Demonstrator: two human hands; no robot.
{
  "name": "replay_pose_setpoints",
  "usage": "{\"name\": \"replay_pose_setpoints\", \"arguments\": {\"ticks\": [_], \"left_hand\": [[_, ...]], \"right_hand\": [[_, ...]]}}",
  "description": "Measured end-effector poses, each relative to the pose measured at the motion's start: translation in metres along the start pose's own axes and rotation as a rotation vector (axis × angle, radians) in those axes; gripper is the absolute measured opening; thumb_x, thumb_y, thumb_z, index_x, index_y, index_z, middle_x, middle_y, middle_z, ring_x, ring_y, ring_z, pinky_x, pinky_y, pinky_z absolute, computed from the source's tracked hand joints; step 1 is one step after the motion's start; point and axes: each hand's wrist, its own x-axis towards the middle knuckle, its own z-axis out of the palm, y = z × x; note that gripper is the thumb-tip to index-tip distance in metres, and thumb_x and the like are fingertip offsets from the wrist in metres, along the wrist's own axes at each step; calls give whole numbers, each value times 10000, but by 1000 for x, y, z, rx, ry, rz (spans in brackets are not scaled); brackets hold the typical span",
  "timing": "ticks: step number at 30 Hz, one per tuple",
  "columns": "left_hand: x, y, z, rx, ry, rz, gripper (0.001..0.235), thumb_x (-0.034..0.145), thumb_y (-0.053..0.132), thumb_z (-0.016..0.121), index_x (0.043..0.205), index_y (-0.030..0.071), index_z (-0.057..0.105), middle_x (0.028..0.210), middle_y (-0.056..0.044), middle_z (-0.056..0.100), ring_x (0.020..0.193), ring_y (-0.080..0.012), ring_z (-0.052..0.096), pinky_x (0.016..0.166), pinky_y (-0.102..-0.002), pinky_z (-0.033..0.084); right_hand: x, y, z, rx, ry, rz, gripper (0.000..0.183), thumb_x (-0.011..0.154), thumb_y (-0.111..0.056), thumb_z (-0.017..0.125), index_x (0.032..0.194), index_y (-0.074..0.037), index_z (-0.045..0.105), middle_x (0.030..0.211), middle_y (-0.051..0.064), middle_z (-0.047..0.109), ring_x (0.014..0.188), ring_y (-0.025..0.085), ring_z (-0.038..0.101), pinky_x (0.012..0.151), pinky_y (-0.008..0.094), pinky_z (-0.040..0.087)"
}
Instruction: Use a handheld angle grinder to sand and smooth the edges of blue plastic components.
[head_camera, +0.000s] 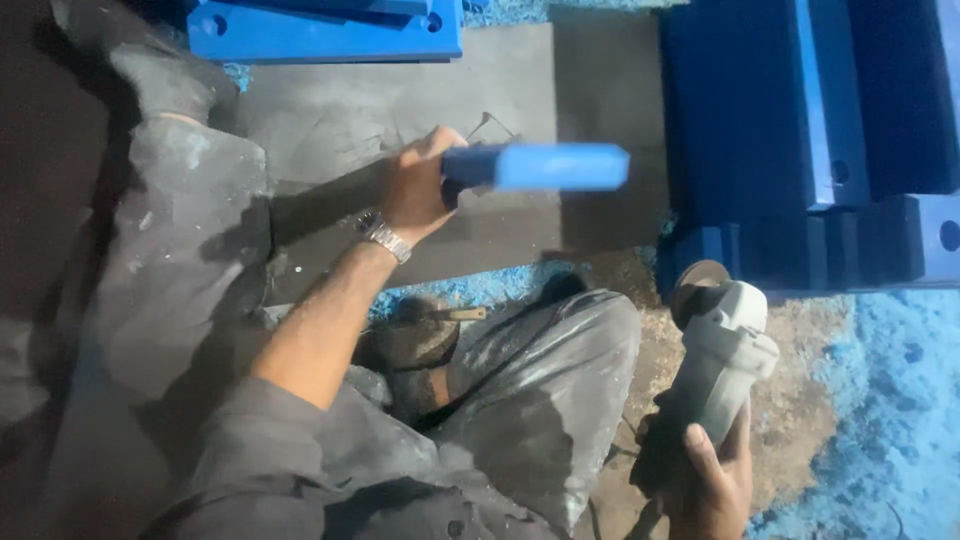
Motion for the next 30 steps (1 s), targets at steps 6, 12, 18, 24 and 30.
{"name": "replay_pose_setpoints", "arguments": {"ticks": [6,12,18,24,30], "left_hand": [[-2,38,-42,273,-115,82,505,726,193,854,1136,66,588,1003,-134,693,985,-351,665,742,-489,544],[-46,-19,20,266,-193,15,389,714,150,838,1041,134,628,1077,-72,690,1065,-329,635,821,-495,515],[-58,-39,72,288,-237,9,394,701,97,818,1056,138,654,1071,-43,685,1069,-302,617,870,-542,465],[-68,-45,79,264,-247,32,384,748,147,836,1086,129,653,1081,-67,666,1077,-323,609,882,-536,472],[-78,-88,45,423,-379,-83,395,740,286,862,1062,169,668,1042,-80,686,1004,-328,665,854,-524,499]], "right_hand": [[42,35,2,70,86,115,622,897,-276,697,1400,46,520,1165,189,679,954,297,695,810,434,579],[90,54,-8,-168,-27,49,623,831,-217,771,1355,46,563,1126,169,678,958,255,686,862,377,562],[131,60,30,-405,-57,43,689,792,-127,822,1409,4,547,1188,119,679,1008,187,670,878,328,552],[145,69,44,-554,-91,8,881,765,-105,848,1543,-13,447,1360,120,647,1148,189,644,962,311,537],[162,75,50,-535,-127,23,940,768,-90,850,1583,-27,387,1407,146,625,1196,209,640,995,317,526]]}}
